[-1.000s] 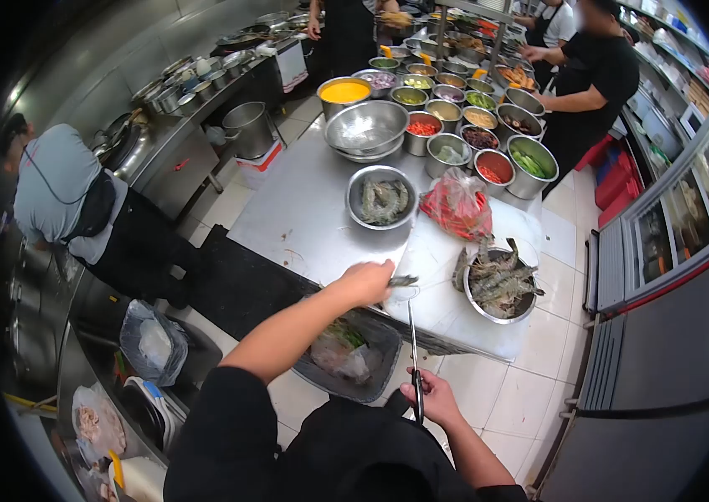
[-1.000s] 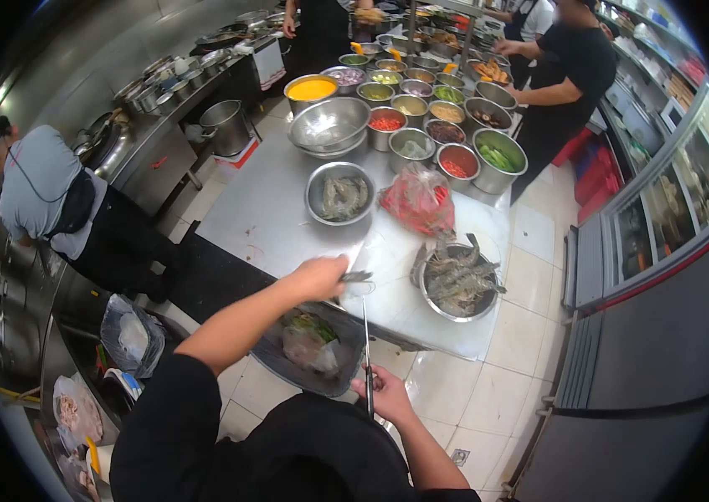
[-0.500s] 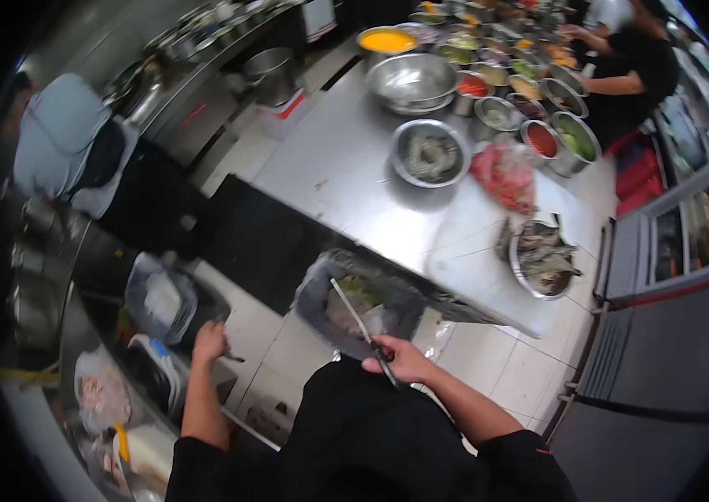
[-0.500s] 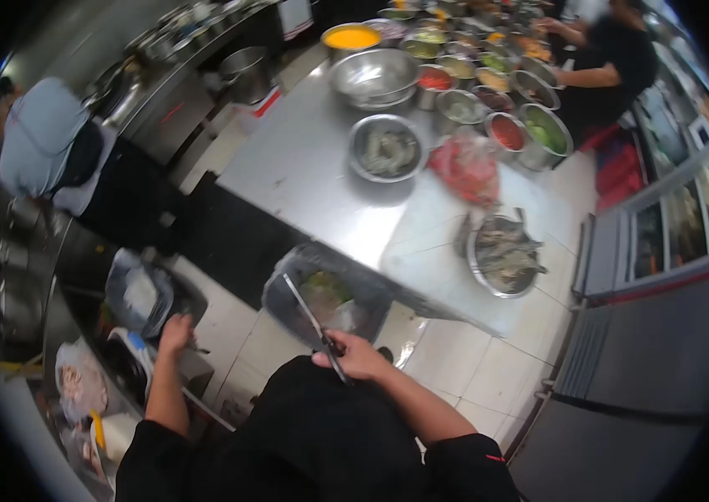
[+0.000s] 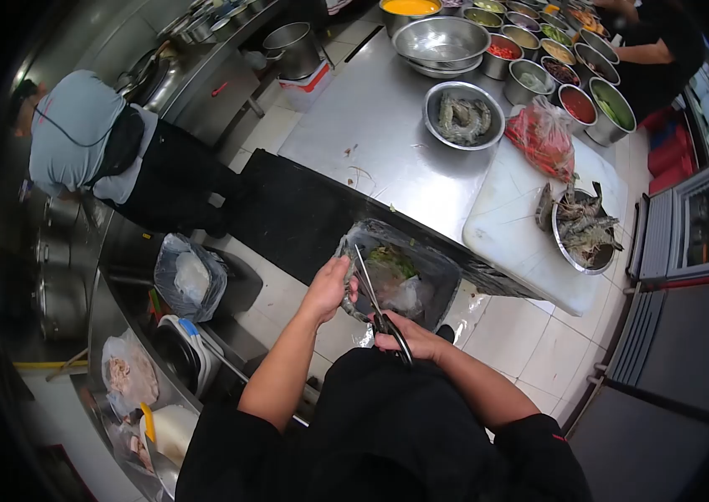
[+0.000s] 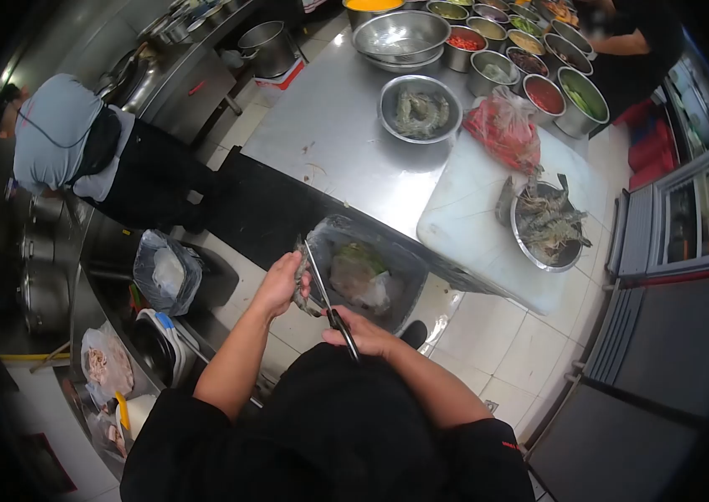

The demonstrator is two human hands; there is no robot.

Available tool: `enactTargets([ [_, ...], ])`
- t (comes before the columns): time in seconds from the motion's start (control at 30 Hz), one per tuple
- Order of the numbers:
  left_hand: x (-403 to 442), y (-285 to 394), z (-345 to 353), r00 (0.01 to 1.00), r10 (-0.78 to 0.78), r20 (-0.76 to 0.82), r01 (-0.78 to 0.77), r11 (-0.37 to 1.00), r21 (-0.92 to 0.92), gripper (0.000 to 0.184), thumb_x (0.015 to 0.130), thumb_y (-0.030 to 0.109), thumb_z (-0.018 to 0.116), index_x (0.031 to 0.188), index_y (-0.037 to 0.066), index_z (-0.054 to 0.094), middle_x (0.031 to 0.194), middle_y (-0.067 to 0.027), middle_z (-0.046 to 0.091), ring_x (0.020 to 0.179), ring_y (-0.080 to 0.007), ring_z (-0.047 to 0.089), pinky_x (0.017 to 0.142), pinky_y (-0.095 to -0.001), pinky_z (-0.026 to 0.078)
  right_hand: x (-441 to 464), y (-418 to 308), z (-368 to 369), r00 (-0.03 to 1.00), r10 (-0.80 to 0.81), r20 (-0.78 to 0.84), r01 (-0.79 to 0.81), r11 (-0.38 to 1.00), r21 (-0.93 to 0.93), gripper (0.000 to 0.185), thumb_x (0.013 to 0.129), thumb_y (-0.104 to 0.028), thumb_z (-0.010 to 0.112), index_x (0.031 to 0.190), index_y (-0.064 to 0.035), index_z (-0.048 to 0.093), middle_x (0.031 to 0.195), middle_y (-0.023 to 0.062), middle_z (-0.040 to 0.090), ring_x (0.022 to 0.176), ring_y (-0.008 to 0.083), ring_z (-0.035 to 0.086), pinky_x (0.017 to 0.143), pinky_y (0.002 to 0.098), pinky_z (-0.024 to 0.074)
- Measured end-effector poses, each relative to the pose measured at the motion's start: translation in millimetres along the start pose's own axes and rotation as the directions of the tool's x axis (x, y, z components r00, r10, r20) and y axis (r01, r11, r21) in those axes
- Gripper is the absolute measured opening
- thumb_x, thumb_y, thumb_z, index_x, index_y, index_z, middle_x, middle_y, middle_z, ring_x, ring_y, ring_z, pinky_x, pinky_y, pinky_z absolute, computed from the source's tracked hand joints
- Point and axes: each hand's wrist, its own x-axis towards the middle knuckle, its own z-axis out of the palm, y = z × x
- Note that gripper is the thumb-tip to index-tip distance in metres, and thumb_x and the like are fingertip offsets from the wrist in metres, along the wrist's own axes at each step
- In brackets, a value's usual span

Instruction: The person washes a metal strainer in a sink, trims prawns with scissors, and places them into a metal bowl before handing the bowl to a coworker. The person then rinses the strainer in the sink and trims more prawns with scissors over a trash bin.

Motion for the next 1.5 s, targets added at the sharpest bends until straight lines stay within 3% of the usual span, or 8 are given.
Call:
enactTargets([
  [0.2, 5.0, -3.0, 16.5, 0.998, 0.023, 0.052, -0.025, 0.999, 0.043, 0.031, 0.104, 0.033, 0.04, 0.095, 0.005, 0.049, 0.069, -0.0037, 0.051, 0.056, -0.0137, 0.048, 0.051, -0.029, 0.044, 4.5, -6.2, 8.7, 0.953, 0.043, -0.3, 0.005, 0.988, 0.158, 0.047, 0.084, -0.027, 0.076, 0.116, -0.0002, 0.055, 0.07, -0.0006, 0.059, 0.059, 0.0068, 0.053, 0.053, 0.0232, 0.0425],
  [0.43, 12.0, -0.4, -0.2, 0.999, 0.021, 0.038, -0.033, 0.94, 0.34, 0.028, 0.1, 0.031, 0.049, 0.095, 0.003, 0.05, 0.075, -0.0087, 0.057, 0.065, -0.0204, 0.057, 0.06, -0.0344, 0.05, -17.3, 6.3, -12.3, 0.948, 0.012, -0.319, 0.036, 0.989, 0.147, 0.061, 0.082, -0.031, 0.078, 0.127, -0.0007, 0.05, 0.084, 0.0031, 0.061, 0.068, 0.0096, 0.057, 0.062, 0.0249, 0.0458],
  [0.5, 14.0, 0.0, -11.5, 0.981, 0.181, 0.078, -0.18, 0.666, 0.724, 0.028, 0.097, 0.03, 0.054, 0.098, 0.002, 0.052, 0.082, -0.0134, 0.06, 0.073, -0.0274, 0.062, 0.066, -0.0392, 0.052, -34.8, -2.6, -23.0, 0.971, 0.062, -0.232, -0.046, 0.996, 0.075, 0.073, 0.081, -0.043, 0.076, 0.135, -0.004, 0.046, 0.095, 0.0051, 0.059, 0.081, 0.0129, 0.057, 0.074, 0.0281, 0.0479],
  [0.57, 10.4, 8.0, -13.7, 0.887, 0.369, 0.277, -0.311, 0.034, 0.95, 0.03, 0.094, 0.03, 0.057, 0.103, 0.001, 0.054, 0.093, -0.019, 0.063, 0.084, -0.0347, 0.065, 0.074, -0.0443, 0.053, -41.7, 0.1, -30.1, 0.99, 0.085, -0.115, -0.075, 0.993, 0.089, 0.074, 0.082, -0.048, 0.073, 0.136, -0.0054, 0.046, 0.098, 0.0058, 0.059, 0.085, 0.0136, 0.057, 0.077, 0.029, 0.0482],
  [0.7, 0.6, 22.8, -3.3, 0.897, 0.283, 0.34, -0.338, -0.06, 0.939, 0.028, 0.092, 0.028, 0.06, 0.107, 0.005, 0.056, 0.1, -0.0188, 0.063, 0.091, -0.0386, 0.063, 0.078, -0.0482, 0.052, -38.0, -3.6, -26.8, 0.983, 0.1, -0.154, -0.089, 0.993, 0.074, 0.069, 0.083, -0.048, 0.072, 0.132, -0.0054, 0.049, 0.097, 0.0054, 0.062, 0.081, 0.0121, 0.058, 0.073, 0.0282, 0.0496],
  [1.0, -0.2, 25.4, 1.3, 0.882, 0.243, 0.405, -0.411, -0.026, 0.911, 0.03, 0.091, 0.027, 0.062, 0.112, 0.005, 0.058, 0.099, -0.0194, 0.064, 0.094, -0.0382, 0.063, 0.079, -0.0467, 0.051, -34.8, 6.3, -23.9, 0.922, 0.183, -0.343, -0.163, 0.983, 0.085, 0.052, 0.081, -0.032, 0.079, 0.117, -0.0003, 0.058, 0.08, 0.004, 0.064, 0.07, 0.009, 0.06, 0.064, 0.0257, 0.0498],
  [1.3, -37.2, 74.0, 54.7, 0.759, -0.174, 0.628, -0.587, 0.237, 0.774, 0.036, 0.084, 0.024, 0.069, 0.11, 0.003, 0.055, 0.086, -0.0176, 0.067, 0.083, -0.0369, 0.065, 0.073, -0.0446, 0.051, -34.9, -71.1, -44.1, 0.916, -0.228, -0.329, 0.252, 0.967, 0.031, 0.068, 0.075, -0.02, 0.085, 0.127, 0.0001, 0.046, 0.102, 0.0096, 0.067, 0.096, 0.0154, 0.063, 0.081, 0.0297, 0.0516],
  [1.5, -42.9, 65.7, 65.3, 0.775, 0.412, 0.479, -0.544, 0.048, 0.838, 0.046, 0.074, 0.035, 0.079, 0.102, 0.006, 0.057, 0.097, -0.0125, 0.067, 0.09, -0.0353, 0.065, 0.074, -0.0435, 0.051, -27.5, -83.0, -36.9, 0.896, -0.165, -0.412, 0.236, 0.964, 0.127, 0.056, 0.078, -0.01, 0.081, 0.123, -0.0009, 0.049, 0.096, 0.0033, 0.065, 0.082, 0.0071, 0.06, 0.072, 0.0221, 0.0504],
])
